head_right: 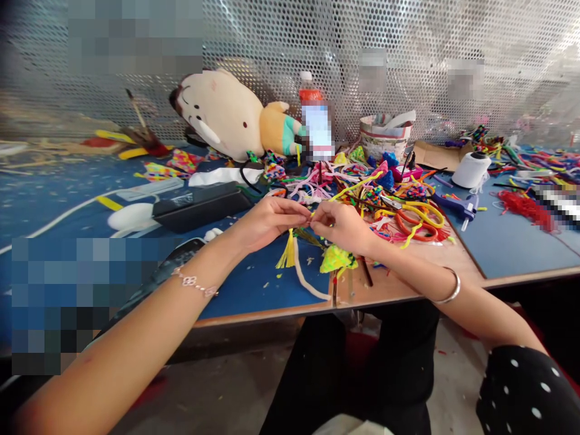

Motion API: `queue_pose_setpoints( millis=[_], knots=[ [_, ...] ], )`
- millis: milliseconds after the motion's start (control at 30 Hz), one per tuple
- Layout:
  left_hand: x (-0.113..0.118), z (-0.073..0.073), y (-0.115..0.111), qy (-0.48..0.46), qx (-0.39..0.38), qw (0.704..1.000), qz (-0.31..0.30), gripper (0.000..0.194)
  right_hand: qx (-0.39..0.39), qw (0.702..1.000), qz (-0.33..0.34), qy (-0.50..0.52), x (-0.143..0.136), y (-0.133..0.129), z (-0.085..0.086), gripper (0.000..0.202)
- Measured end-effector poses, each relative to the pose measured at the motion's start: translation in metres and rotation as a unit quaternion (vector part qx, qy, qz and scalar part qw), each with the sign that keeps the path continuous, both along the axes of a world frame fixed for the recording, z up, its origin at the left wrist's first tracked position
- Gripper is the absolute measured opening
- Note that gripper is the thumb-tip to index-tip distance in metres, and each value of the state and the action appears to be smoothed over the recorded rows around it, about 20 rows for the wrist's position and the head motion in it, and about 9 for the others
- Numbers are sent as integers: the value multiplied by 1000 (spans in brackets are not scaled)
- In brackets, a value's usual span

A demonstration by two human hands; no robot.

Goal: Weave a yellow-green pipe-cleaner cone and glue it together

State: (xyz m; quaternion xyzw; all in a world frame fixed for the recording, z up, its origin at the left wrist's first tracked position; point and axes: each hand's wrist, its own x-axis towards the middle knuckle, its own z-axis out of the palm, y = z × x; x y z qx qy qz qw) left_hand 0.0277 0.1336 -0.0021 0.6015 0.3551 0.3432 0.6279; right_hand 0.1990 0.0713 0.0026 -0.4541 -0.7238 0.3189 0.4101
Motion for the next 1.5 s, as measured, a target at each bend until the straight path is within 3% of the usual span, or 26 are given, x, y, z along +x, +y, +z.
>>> queue_pose_setpoints(
  millis=[133, 700, 1500],
  knots=[
    [1, 2, -2, 1, 3, 1000, -24, 22, 23, 999, -24, -31, -2, -2, 2, 6],
    [3, 5, -7, 3, 40, 997, -69, 20, 49, 997, -2, -60, -3, -3, 2, 9],
    [2, 4, -7, -27, 52, 994, -87, 25, 65, 996, 1, -56, -4, -4, 3, 6]
  ],
)
